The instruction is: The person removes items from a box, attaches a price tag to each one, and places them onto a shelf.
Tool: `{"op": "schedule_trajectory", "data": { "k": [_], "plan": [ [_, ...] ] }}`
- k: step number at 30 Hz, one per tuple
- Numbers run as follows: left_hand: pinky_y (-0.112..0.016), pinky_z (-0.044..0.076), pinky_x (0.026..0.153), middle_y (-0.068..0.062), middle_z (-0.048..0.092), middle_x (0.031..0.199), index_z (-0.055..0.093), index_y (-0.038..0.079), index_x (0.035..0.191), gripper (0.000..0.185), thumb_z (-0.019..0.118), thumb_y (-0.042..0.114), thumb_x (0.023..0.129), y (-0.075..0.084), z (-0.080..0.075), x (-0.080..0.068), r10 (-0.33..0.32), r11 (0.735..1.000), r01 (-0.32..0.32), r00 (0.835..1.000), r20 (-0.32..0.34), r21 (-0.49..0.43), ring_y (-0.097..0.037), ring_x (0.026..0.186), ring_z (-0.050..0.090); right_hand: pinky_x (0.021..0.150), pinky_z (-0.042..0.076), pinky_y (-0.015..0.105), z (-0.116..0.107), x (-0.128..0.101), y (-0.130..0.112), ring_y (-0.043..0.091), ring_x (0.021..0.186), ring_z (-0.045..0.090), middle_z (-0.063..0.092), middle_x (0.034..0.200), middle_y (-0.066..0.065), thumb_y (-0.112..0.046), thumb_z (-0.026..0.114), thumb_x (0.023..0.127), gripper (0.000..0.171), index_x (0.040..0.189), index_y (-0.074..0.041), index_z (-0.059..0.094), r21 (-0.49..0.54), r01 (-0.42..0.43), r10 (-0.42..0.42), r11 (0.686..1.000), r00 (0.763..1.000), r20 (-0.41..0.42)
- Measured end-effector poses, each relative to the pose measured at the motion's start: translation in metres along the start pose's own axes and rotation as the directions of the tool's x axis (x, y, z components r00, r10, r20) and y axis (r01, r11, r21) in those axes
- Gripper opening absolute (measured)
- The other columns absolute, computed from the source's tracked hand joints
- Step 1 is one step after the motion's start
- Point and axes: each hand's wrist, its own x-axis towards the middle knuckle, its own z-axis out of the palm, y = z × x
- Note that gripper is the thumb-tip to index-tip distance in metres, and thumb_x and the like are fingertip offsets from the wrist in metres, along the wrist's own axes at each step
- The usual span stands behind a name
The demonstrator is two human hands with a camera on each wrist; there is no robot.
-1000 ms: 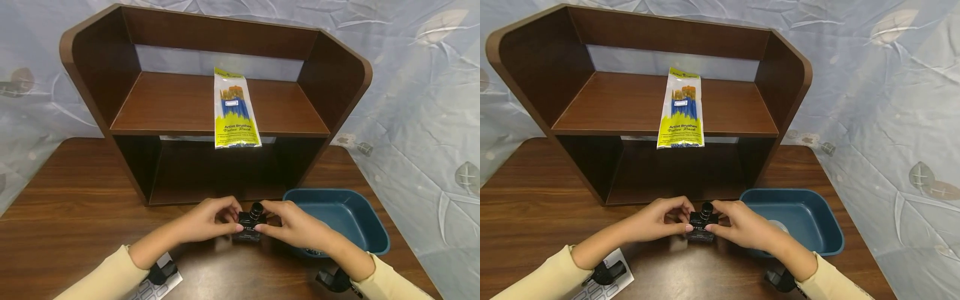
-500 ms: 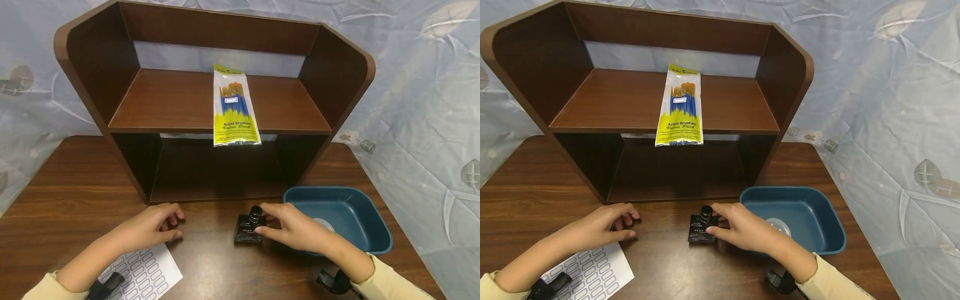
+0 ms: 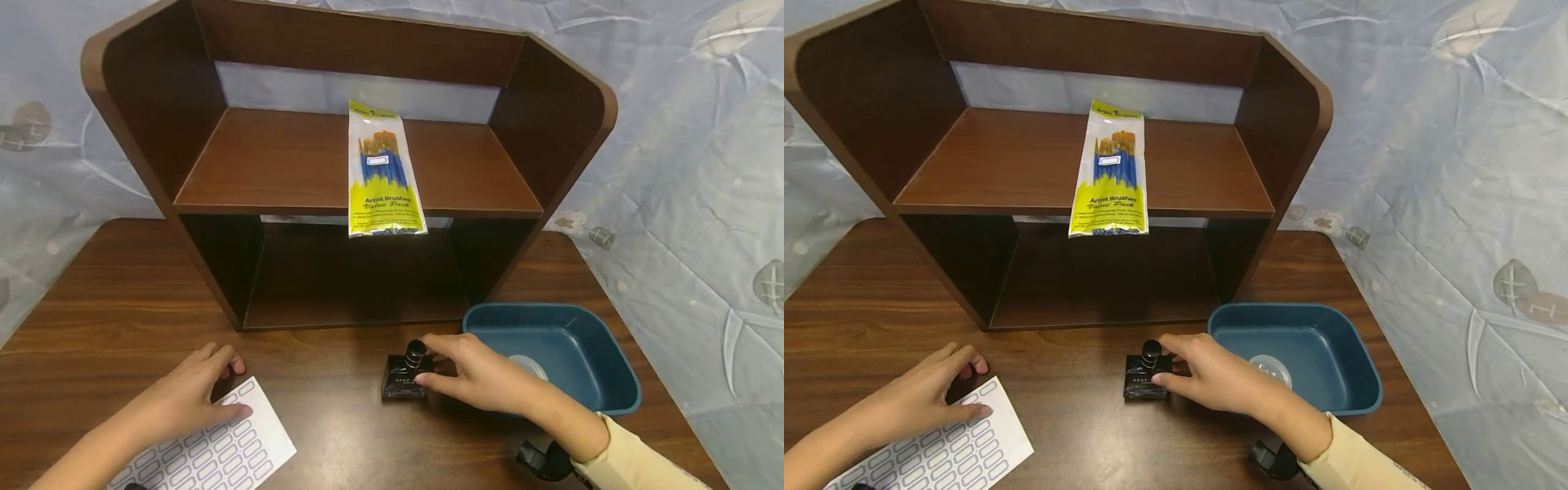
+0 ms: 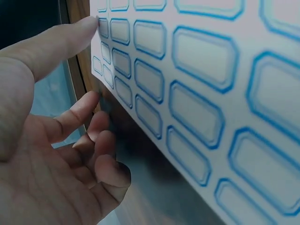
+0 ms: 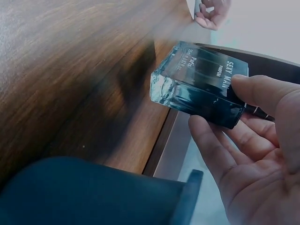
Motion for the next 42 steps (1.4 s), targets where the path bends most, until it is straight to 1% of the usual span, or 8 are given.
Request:
{"op": "schedule_trajectory", "data": {
  "k": [6,12,16,21,27,33,39,42],
  "plan": [
    [-0.027,0.047,0.070,0.006,0.052,0.093,0.057,0.021,0.097,0.044,0.085,0.038,0.068,-0.001,0.003,-0.005,0.006,1.000,-0.006,1.000,-0.012,0.020,-0.009,0.088,0.050,0.076,0.054,0.017,0.004,0.000,-0.001,0.003,0.099,0.067,0.066,0.097,-0.012,-0.030,0.062,0.095,0.017,0.107,-0.020,0.056,-0.010,0.013,-0.013,1.000,1.000,-0.005],
    [-0.023,0.046,0.069,0.008,0.052,0.090,0.057,0.022,0.094,0.040,0.085,0.036,0.069,-0.003,0.005,-0.005,0.006,1.000,-0.006,1.000,-0.023,0.003,-0.005,0.085,0.048,0.070,0.053,0.015,0.006,0.000,-0.002,-0.003,0.081,0.060,0.062,0.091,-0.014,-0.029,0.063,0.095,0.016,0.106,-0.021,0.056,-0.050,0.015,-0.016,0.999,1.000,-0.013],
    [-0.023,0.045,0.069,0.008,0.051,0.089,0.055,0.019,0.092,0.041,0.086,0.033,0.068,-0.005,0.008,-0.005,0.037,0.999,-0.038,0.998,-0.045,-0.019,-0.003,0.083,0.047,0.067,0.052,0.016,0.007,0.000,-0.001,-0.002,0.076,0.056,0.061,0.090,-0.015,-0.029,0.063,0.094,0.017,0.107,-0.021,0.057,-0.068,0.009,-0.010,0.998,1.000,-0.019],
    [-0.020,0.042,0.066,0.007,0.049,0.085,0.052,0.017,0.091,0.044,0.088,0.028,0.067,-0.007,0.009,-0.003,0.068,0.996,-0.073,0.994,-0.083,-0.057,0.000,0.079,0.044,0.067,0.052,0.015,0.009,0.000,0.000,-0.002,0.077,0.057,0.062,0.091,-0.015,-0.028,0.064,0.094,0.016,0.106,-0.020,0.057,-0.066,0.009,-0.011,0.998,1.000,-0.025],
    [-0.019,0.038,0.062,0.006,0.048,0.082,0.050,0.016,0.092,0.045,0.087,0.029,0.068,-0.007,0.008,-0.004,0.052,0.994,-0.058,0.997,-0.058,-0.095,0.000,0.075,0.042,0.066,0.051,0.016,0.011,0.001,0.002,-0.002,0.076,0.056,0.061,0.091,-0.014,-0.028,0.065,0.093,0.018,0.107,-0.020,0.056,-0.068,-0.002,0.000,0.998,1.000,-0.025],
    [-0.017,0.036,0.058,0.007,0.049,0.078,0.050,0.015,0.093,0.045,0.087,0.025,0.069,-0.007,0.007,-0.004,0.061,0.992,-0.069,0.996,-0.068,-0.108,0.002,0.071,0.041,0.066,0.052,0.017,0.013,0.001,0.003,-0.002,0.076,0.056,0.062,0.091,-0.014,-0.029,0.065,0.093,0.019,0.108,-0.019,0.057,-0.073,-0.005,0.003,0.997,1.000,-0.024],
    [-0.018,0.035,0.056,0.006,0.050,0.078,0.054,0.013,0.097,0.043,0.085,0.025,0.071,-0.006,0.007,-0.004,0.019,0.990,-0.027,0.998,-0.060,-0.138,0.002,0.068,0.039,0.065,0.051,0.017,0.014,0.001,0.003,-0.001,0.074,0.054,0.061,0.089,-0.014,-0.030,0.065,0.093,0.020,0.107,-0.019,0.057,-0.092,0.002,-0.004,0.996,1.000,-0.029],
    [-0.018,0.034,0.056,0.006,0.049,0.076,0.057,0.013,0.094,0.037,0.084,0.024,0.072,-0.006,0.008,-0.004,0.006,0.992,-0.014,0.998,-0.065,-0.127,0.000,0.067,0.038,0.065,0.051,0.018,0.014,0.001,0.003,-0.001,0.075,0.054,0.061,0.090,-0.015,-0.030,0.065,0.093,0.019,0.107,-0.020,0.057,-0.094,-0.005,0.002,0.996,1.000,-0.029]
  ]
}}
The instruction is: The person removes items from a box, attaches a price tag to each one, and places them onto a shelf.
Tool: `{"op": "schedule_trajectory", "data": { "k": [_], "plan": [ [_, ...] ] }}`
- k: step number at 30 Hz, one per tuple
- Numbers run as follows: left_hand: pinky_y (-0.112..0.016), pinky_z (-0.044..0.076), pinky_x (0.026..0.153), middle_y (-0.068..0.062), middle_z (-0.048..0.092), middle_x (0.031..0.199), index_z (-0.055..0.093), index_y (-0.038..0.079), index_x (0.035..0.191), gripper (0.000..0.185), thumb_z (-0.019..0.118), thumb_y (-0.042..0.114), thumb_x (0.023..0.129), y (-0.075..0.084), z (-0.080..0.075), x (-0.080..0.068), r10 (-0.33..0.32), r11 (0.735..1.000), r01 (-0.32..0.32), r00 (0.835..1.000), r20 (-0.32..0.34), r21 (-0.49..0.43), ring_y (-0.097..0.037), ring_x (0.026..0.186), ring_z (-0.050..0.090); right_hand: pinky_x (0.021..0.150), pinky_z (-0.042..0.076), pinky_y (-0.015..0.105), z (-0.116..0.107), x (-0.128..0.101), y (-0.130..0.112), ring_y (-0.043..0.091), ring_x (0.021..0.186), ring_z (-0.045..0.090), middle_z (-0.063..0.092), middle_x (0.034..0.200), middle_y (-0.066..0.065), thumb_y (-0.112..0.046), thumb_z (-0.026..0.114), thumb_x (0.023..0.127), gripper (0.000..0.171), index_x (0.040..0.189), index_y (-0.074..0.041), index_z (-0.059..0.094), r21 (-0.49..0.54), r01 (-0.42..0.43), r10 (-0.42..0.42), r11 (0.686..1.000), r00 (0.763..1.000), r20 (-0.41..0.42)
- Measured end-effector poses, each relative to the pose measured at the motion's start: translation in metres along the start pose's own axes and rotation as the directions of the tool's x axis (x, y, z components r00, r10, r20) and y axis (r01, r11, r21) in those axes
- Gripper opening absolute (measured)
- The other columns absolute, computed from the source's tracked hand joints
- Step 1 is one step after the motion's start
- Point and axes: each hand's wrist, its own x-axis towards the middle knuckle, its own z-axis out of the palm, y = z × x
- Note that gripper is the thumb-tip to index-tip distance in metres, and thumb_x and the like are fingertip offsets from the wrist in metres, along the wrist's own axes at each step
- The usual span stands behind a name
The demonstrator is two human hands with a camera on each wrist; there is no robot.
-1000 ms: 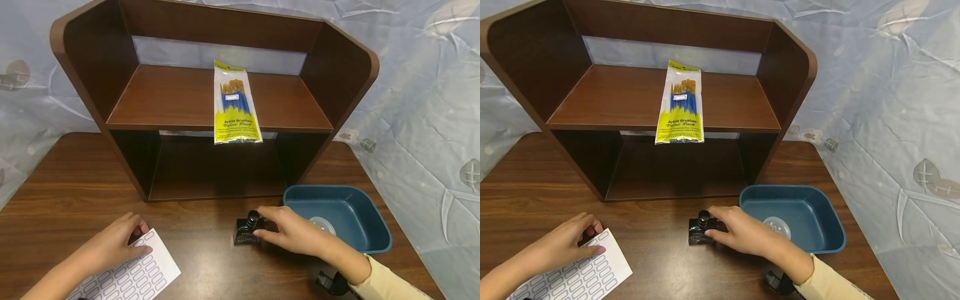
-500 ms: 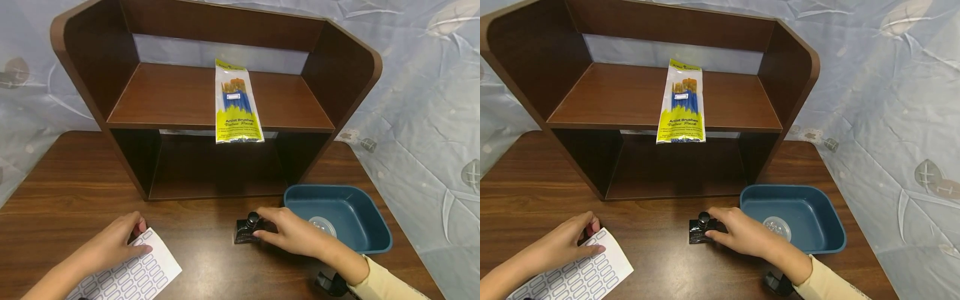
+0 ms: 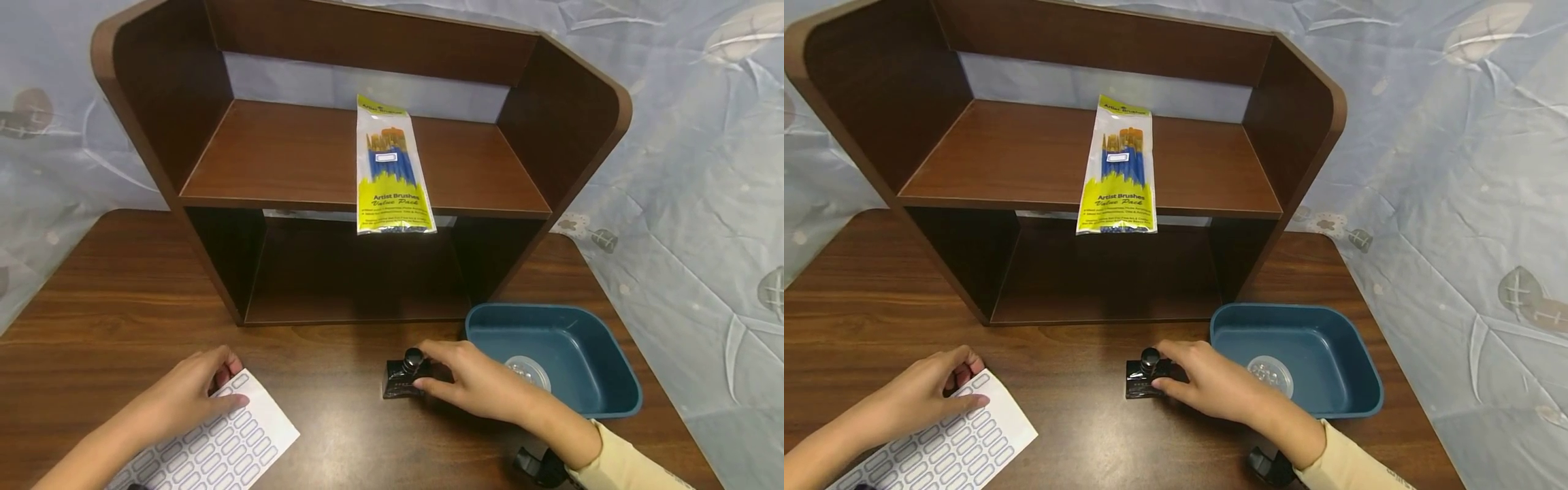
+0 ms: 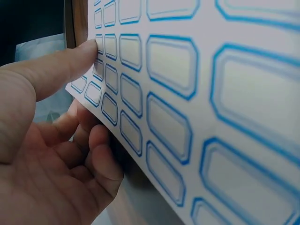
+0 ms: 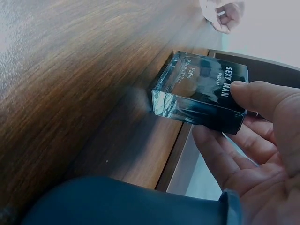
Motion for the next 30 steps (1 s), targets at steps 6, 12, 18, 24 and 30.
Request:
{"op": "schedule_trajectory", "data": {
  "k": [6,12,18,24,30],
  "plan": [
    [-0.017,0.034,0.057,0.011,0.045,0.071,0.058,0.020,0.079,0.020,0.078,0.015,0.079,0.003,0.000,0.004,0.068,0.998,-0.068,0.997,-0.034,0.017,0.002,0.068,0.037,0.066,0.051,0.018,-0.001,-0.002,0.000,0.000,0.075,0.054,0.061,0.091,-0.015,-0.030,0.065,0.093,0.020,0.109,-0.021,0.057,-0.004,-0.006,0.006,1.000,1.000,-0.001],
    [-0.016,0.034,0.052,0.012,0.044,0.072,0.057,0.022,0.078,0.020,0.075,0.013,0.083,0.012,-0.001,0.006,0.147,0.985,-0.155,0.983,-0.106,-0.074,0.006,0.065,0.037,0.067,0.051,0.019,-0.001,-0.002,-0.001,0.000,0.076,0.055,0.062,0.092,-0.016,-0.031,0.066,0.092,0.025,0.113,-0.020,0.057,-0.018,-0.016,0.017,1.000,1.000,0.004],
    [-0.017,0.042,0.054,0.013,0.054,0.078,0.059,0.020,0.088,0.012,0.067,0.012,0.090,0.030,-0.004,0.007,0.179,0.958,-0.201,0.976,-0.125,-0.205,0.004,0.068,0.047,0.070,0.052,0.020,0.001,-0.002,-0.002,-0.001,0.079,0.056,0.064,0.096,-0.015,-0.032,0.065,0.093,0.029,0.117,-0.019,0.057,-0.024,-0.029,0.029,0.999,1.000,0.010],
    [-0.022,0.050,0.053,0.007,0.062,0.077,0.058,0.016,0.094,0.006,0.059,0.011,0.096,0.054,-0.007,0.016,0.172,0.891,-0.196,0.980,-0.095,-0.409,-0.005,0.063,0.058,0.071,0.054,0.023,0.001,-0.004,0.001,0.004,0.079,0.058,0.064,0.096,-0.013,-0.032,0.066,0.092,0.030,0.118,-0.018,0.057,-0.034,0.011,-0.011,0.999,1.000,-0.009],
    [-0.028,0.054,0.049,-0.001,0.067,0.079,0.063,0.011,0.097,0.007,0.057,0.015,0.098,0.078,-0.004,0.030,0.124,0.818,-0.156,0.988,-0.095,-0.554,-0.010,0.060,0.064,0.075,0.055,0.024,0.002,-0.003,0.000,0.007,0.083,0.061,0.065,0.098,-0.012,-0.030,0.067,0.092,0.031,0.119,-0.018,0.057,-0.036,0.012,-0.012,0.999,1.000,-0.014]
  ]
}}
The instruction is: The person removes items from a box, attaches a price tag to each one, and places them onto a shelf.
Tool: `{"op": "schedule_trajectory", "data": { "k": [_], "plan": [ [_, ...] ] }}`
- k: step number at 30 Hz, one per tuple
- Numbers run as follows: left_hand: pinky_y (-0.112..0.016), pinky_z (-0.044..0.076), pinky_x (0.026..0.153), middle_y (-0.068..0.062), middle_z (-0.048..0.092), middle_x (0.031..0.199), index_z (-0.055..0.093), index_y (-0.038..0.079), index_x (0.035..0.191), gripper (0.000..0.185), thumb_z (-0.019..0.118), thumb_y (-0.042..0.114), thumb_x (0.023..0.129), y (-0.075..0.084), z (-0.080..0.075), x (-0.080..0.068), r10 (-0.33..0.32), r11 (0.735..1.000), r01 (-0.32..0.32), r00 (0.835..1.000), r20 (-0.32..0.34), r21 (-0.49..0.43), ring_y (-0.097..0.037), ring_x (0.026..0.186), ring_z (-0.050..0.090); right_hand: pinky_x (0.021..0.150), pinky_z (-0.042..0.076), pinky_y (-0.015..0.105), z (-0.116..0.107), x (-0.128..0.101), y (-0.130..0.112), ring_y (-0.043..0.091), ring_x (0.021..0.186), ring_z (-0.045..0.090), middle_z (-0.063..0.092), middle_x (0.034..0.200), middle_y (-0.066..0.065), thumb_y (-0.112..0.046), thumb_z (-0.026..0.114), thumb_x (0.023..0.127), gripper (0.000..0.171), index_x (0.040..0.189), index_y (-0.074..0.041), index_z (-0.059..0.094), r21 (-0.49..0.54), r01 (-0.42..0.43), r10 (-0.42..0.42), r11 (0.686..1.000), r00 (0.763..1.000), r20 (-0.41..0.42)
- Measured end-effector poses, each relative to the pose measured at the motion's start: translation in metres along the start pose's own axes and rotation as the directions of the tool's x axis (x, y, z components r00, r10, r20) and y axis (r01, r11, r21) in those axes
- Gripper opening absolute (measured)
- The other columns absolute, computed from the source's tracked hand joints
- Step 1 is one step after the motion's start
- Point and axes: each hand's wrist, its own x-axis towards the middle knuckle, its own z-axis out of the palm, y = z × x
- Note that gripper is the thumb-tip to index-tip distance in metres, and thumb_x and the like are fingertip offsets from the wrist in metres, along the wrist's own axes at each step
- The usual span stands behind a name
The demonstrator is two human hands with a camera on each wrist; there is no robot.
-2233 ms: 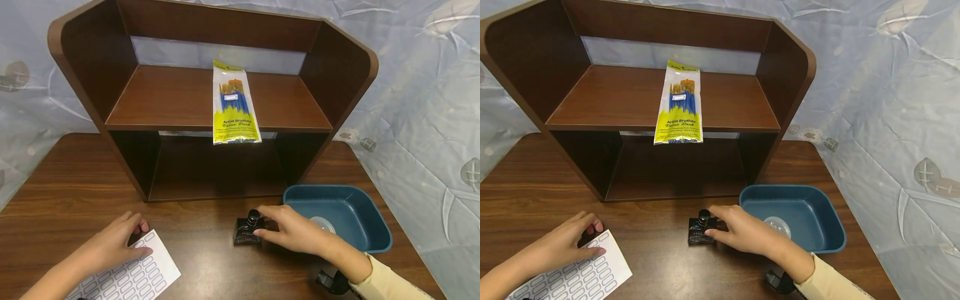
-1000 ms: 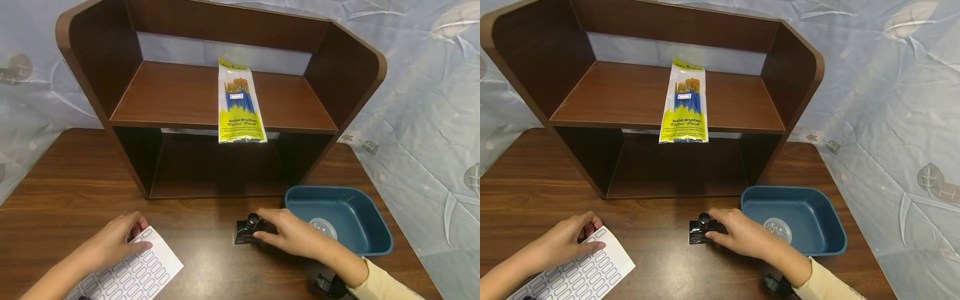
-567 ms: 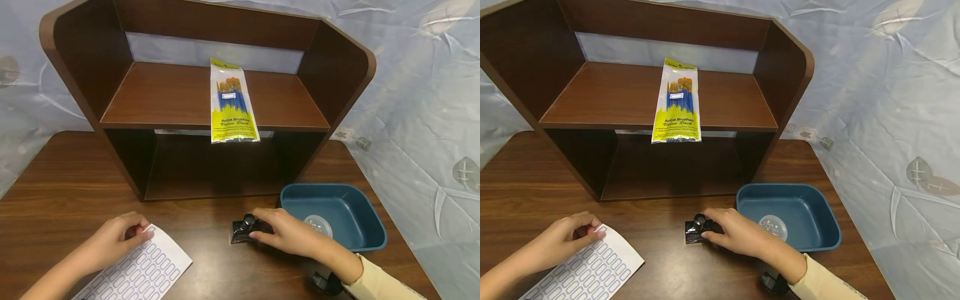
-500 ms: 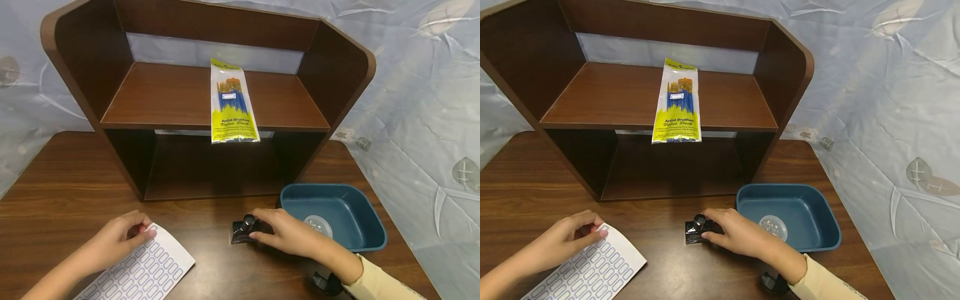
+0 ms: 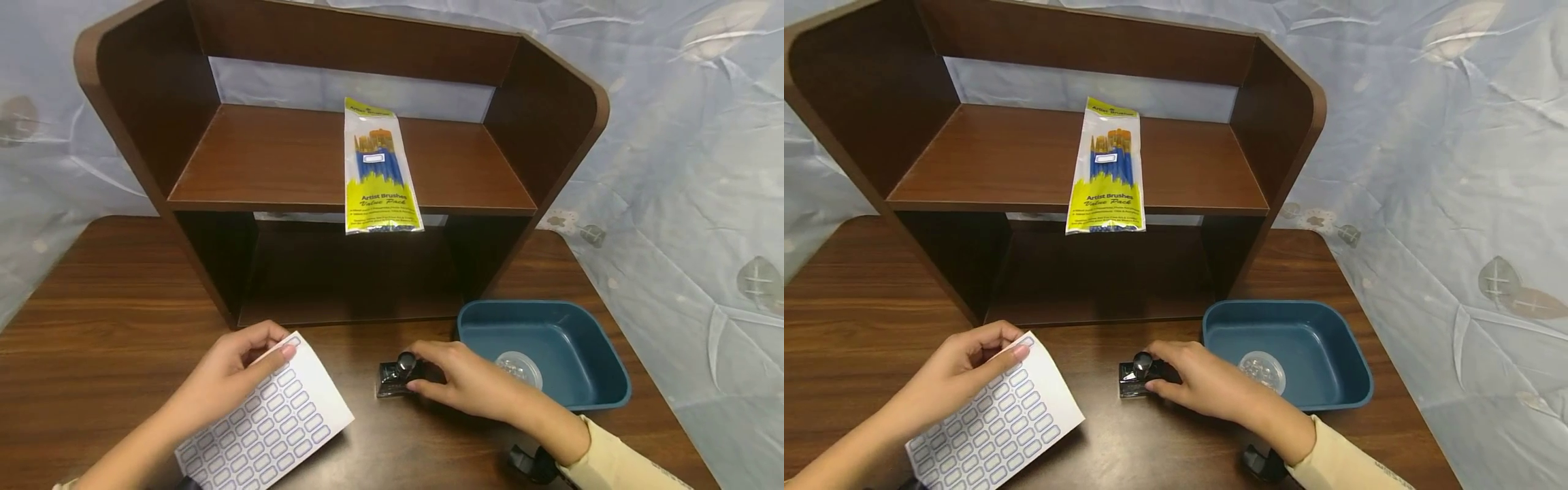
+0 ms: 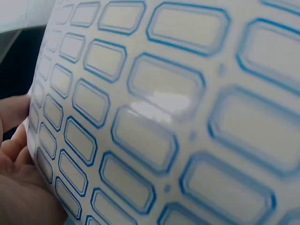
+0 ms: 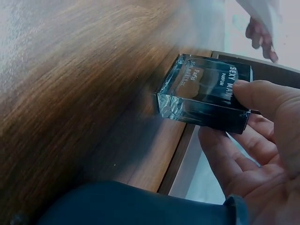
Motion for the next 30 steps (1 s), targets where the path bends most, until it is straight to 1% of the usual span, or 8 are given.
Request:
{"op": "schedule_trajectory", "data": {
  "k": [3,6,13,17,19,24,27,30],
  "plan": [
    [-0.030,0.053,0.046,-0.004,0.066,0.078,0.064,0.010,0.099,0.012,0.054,0.018,0.099,0.008,0.007,0.007,-0.030,0.999,0.030,1.000,-0.002,-0.035,-0.012,0.057,0.064,0.075,0.055,0.025,0.001,0.001,-0.001,0.010,0.082,0.062,0.066,0.097,-0.010,-0.029,0.067,0.092,0.030,0.118,-0.018,0.057,0.007,0.003,-0.003,1.000,1.000,0.002],
    [-0.029,0.053,0.048,-0.006,0.065,0.078,0.065,0.010,0.100,0.014,0.052,0.016,0.100,0.014,0.013,0.013,-0.037,0.999,0.037,0.999,-0.001,-0.032,-0.011,0.058,0.063,0.075,0.055,0.025,0.002,0.001,-0.001,0.009,0.082,0.062,0.065,0.096,-0.012,-0.028,0.068,0.091,0.028,0.116,-0.019,0.057,0.005,0.005,-0.005,1.000,1.000,-0.006],
    [-0.027,0.055,0.055,-0.010,0.068,0.089,0.067,0.005,0.111,0.022,0.048,0.006,0.099,0.030,0.029,0.025,-0.019,0.998,0.018,1.000,-0.007,-0.064,-0.008,0.065,0.063,0.074,0.055,0.026,0.002,0.000,-0.001,0.008,0.082,0.062,0.064,0.096,-0.015,-0.028,0.068,0.091,0.027,0.115,-0.020,0.058,0.000,0.001,-0.001,1.000,1.000,-0.017],
    [-0.027,0.056,0.058,-0.013,0.071,0.105,0.067,0.005,0.113,0.024,0.048,0.004,0.098,0.039,0.036,0.029,0.016,0.993,-0.015,1.000,0.007,-0.114,-0.008,0.070,0.064,0.074,0.055,0.026,0.002,0.000,-0.001,0.009,0.082,0.062,0.064,0.097,-0.014,-0.027,0.069,0.090,0.029,0.116,-0.019,0.058,0.008,-0.003,0.003,1.000,1.000,-0.016],
    [-0.027,0.057,0.058,-0.014,0.070,0.107,0.067,0.006,0.113,0.023,0.049,0.005,0.099,0.043,0.039,0.030,0.020,0.992,-0.017,1.000,0.022,-0.128,-0.008,0.070,0.064,0.076,0.055,0.027,0.002,0.000,-0.001,0.007,0.083,0.061,0.065,0.098,-0.013,-0.027,0.069,0.090,0.030,0.117,-0.019,0.058,0.004,0.000,0.000,1.000,1.000,-0.011],
    [-0.026,0.055,0.056,-0.009,0.069,0.092,0.066,0.010,0.115,0.021,0.053,0.011,0.098,0.051,0.046,0.031,0.024,0.994,-0.019,0.999,0.043,-0.108,-0.009,0.069,0.062,0.088,0.055,0.030,-0.004,-0.001,-0.002,0.001,0.098,0.059,0.064,0.111,-0.013,-0.030,0.070,0.089,0.041,0.125,-0.019,0.056,0.005,-0.014,0.014,1.000,0.999,0.038],
    [-0.024,0.052,0.056,-0.003,0.067,0.086,0.066,0.014,0.113,0.020,0.056,0.010,0.096,0.055,0.050,0.031,0.036,0.996,-0.033,0.999,0.034,-0.088,-0.009,0.068,0.060,0.096,0.054,0.033,-0.011,-0.003,-0.003,0.003,0.111,0.060,0.061,0.124,-0.011,-0.031,0.069,0.090,0.046,0.132,-0.019,0.052,0.048,-0.032,0.029,0.998,0.997,0.073],
    [-0.023,0.051,0.056,0.001,0.067,0.083,0.066,0.018,0.111,0.020,0.059,0.008,0.094,0.059,0.054,0.031,0.054,0.996,-0.053,0.998,0.021,-0.070,-0.009,0.067,0.058,0.099,0.053,0.035,-0.020,-0.005,-0.005,0.009,0.119,0.060,0.059,0.131,-0.007,-0.024,0.065,0.093,0.046,0.135,-0.018,0.049,0.113,-0.017,0.009,0.993,0.997,0.075]
  ]
}}
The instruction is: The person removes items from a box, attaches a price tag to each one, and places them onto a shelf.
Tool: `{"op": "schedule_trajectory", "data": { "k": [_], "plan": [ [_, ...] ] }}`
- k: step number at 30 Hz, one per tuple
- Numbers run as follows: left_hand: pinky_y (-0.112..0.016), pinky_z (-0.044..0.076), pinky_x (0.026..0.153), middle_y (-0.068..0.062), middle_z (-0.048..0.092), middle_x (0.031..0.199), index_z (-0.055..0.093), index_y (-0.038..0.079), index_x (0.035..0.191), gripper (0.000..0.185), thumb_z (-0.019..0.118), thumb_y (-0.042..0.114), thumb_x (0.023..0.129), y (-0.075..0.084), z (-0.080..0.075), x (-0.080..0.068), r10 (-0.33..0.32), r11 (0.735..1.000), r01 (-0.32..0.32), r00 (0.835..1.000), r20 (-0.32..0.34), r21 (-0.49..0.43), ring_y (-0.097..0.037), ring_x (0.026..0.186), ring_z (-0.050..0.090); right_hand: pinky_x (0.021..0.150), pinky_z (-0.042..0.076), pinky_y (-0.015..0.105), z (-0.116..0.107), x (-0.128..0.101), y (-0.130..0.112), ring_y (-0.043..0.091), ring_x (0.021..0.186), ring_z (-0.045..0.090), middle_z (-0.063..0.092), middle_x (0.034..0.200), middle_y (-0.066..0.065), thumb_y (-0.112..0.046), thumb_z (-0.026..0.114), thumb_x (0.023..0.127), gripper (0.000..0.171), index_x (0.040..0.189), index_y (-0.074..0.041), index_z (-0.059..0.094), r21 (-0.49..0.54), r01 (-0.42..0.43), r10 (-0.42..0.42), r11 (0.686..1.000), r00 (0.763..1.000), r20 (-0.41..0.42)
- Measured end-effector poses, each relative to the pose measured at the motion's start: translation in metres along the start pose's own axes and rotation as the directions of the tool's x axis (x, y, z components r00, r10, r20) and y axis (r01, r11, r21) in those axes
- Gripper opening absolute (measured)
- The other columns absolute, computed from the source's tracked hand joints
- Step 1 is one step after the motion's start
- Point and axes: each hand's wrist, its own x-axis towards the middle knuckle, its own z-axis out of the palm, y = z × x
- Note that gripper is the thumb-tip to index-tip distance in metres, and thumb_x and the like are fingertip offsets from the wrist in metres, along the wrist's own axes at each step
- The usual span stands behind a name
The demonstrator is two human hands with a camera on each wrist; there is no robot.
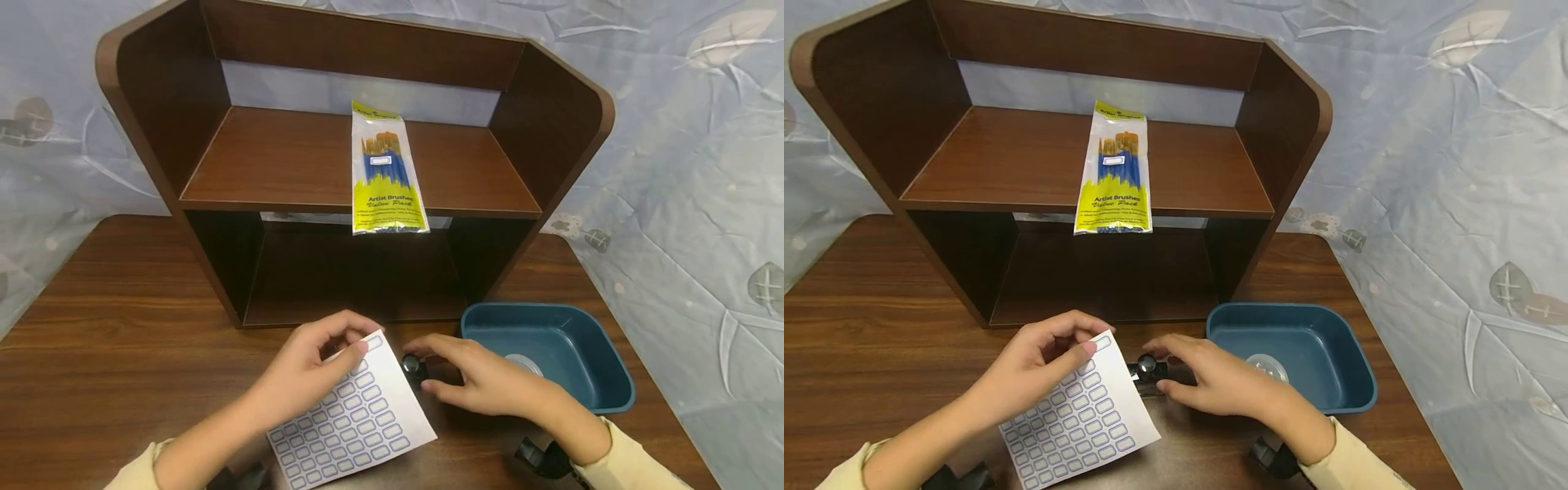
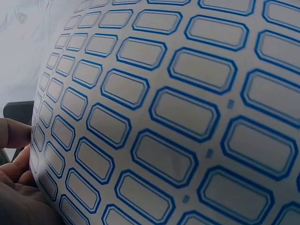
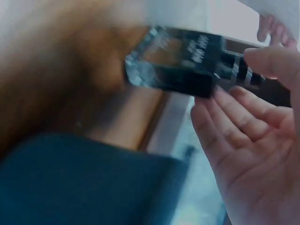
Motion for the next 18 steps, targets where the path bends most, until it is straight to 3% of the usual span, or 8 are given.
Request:
{"op": "schedule_trajectory", "data": {
  "k": [3,8,14,18],
  "plan": [
    [-0.023,0.050,0.057,0.003,0.067,0.083,0.066,0.019,0.108,0.021,0.060,0.007,0.093,0.003,0.003,0.000,0.009,1.000,-0.008,1.000,-0.009,0.006,-0.008,0.067,0.057,0.097,0.054,0.034,-0.007,-0.002,-0.003,0.011,0.118,0.062,0.061,0.131,-0.003,-0.018,0.060,0.096,0.040,0.135,-0.015,0.050,0.036,0.039,-0.037,0.999,0.999,-0.038],
    [-0.022,0.050,0.057,0.005,0.067,0.083,0.066,0.020,0.108,0.020,0.061,0.007,0.093,0.007,0.008,0.002,0.011,1.000,-0.011,0.999,-0.032,0.015,-0.008,0.066,0.057,0.087,0.057,0.028,-0.013,-0.002,-0.009,0.011,0.103,0.068,0.068,0.118,0.000,-0.018,0.056,0.099,0.028,0.127,-0.017,0.057,0.138,0.074,-0.050,0.988,0.984,-0.169],
    [-0.022,0.050,0.057,0.005,0.068,0.082,0.065,0.019,0.107,0.019,0.061,0.008,0.093,0.010,0.013,0.005,0.036,0.999,-0.034,0.998,-0.053,0.024,-0.007,0.066,0.058,0.082,0.059,0.032,-0.011,0.001,-0.023,0.023,0.094,0.072,0.071,0.109,0.008,-0.008,0.060,0.095,0.023,0.118,-0.010,0.060,0.373,0.102,0.006,0.922,0.960,-0.278],
    [-0.022,0.051,0.057,0.004,0.068,0.082,0.065,0.016,0.108,0.018,0.060,0.006,0.093,0.011,0.014,0.007,0.056,0.998,-0.055,0.996,-0.063,0.027,-0.006,0.067,0.059,0.074,0.061,0.035,-0.008,0.006,-0.032,0.022,0.088,0.071,0.070,0.104,0.011,-0.004,0.062,0.093,0.021,0.113,-0.009,0.060,0.435,0.153,0.004,0.887,0.941,-0.338]
  ]
}}
